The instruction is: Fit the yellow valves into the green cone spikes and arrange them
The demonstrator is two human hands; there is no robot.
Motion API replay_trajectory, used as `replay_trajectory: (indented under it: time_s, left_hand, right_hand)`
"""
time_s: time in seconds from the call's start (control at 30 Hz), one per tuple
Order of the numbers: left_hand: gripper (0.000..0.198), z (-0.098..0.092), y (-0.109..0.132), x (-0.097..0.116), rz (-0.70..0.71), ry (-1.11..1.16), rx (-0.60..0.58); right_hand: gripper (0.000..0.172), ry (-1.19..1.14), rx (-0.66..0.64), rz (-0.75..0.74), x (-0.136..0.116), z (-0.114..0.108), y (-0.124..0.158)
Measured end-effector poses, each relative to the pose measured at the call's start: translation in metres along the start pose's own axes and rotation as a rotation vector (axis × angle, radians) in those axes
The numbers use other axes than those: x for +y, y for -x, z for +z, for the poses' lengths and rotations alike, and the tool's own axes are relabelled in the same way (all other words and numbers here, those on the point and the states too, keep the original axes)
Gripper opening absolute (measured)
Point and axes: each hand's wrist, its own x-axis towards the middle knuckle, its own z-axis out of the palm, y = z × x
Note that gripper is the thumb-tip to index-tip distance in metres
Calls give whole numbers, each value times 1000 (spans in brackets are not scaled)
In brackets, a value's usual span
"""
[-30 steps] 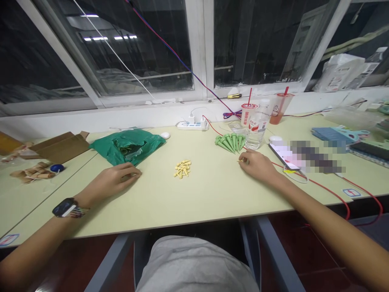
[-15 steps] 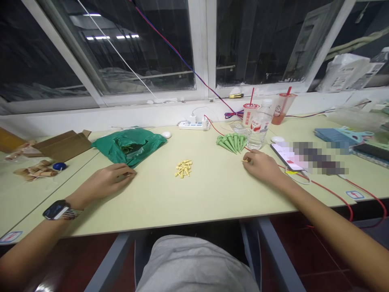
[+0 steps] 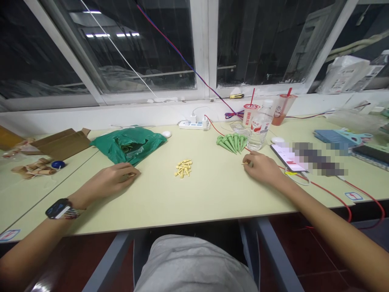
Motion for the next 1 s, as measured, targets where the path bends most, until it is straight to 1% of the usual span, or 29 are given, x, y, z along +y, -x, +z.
replay_trajectory:
  time_s: [0.2, 0.3, 0.37, 0.47, 0.57, 0.67, 0.73, 0.83, 0.9, 1.0]
  left_hand:
    - [27, -2, -3, 7, 12, 23, 16]
    - [26, -1, -10, 18, 54, 36, 44]
    - [28, 1, -18, 32, 85, 45, 60]
    - [30, 5, -34, 62, 111, 50, 67]
    - [30, 11, -51, 90, 93, 35, 51]
    - [24, 18, -63, 108, 86, 37, 73]
    - [19, 22, -69, 113, 103, 43, 87]
    - [16, 23, -71, 114, 121, 46, 95]
    - [16, 19, -70, 112, 109, 56, 94]
    - [12, 6, -66, 108, 76, 66, 89]
  right_hand:
    - [20, 7, -8, 1, -1, -2, 2]
    - [21, 22, 7, 21, -4, -3, 3]
    - [26, 45, 46, 38, -7, -4, 3]
    - [34, 53, 114, 23, -16, -7, 0]
    - [33, 14, 168, -11, -27, -11, -5]
    - [29, -31, 193, -42, -40, -13, -11]
    - [27, -55, 202, -72, -49, -12, -15]
    - [26, -97, 222, -106, -62, -11, -19]
    - [25, -148, 230, -125, -70, -11, -23]
    - [26, -262, 242, -172, -78, -15, -31]
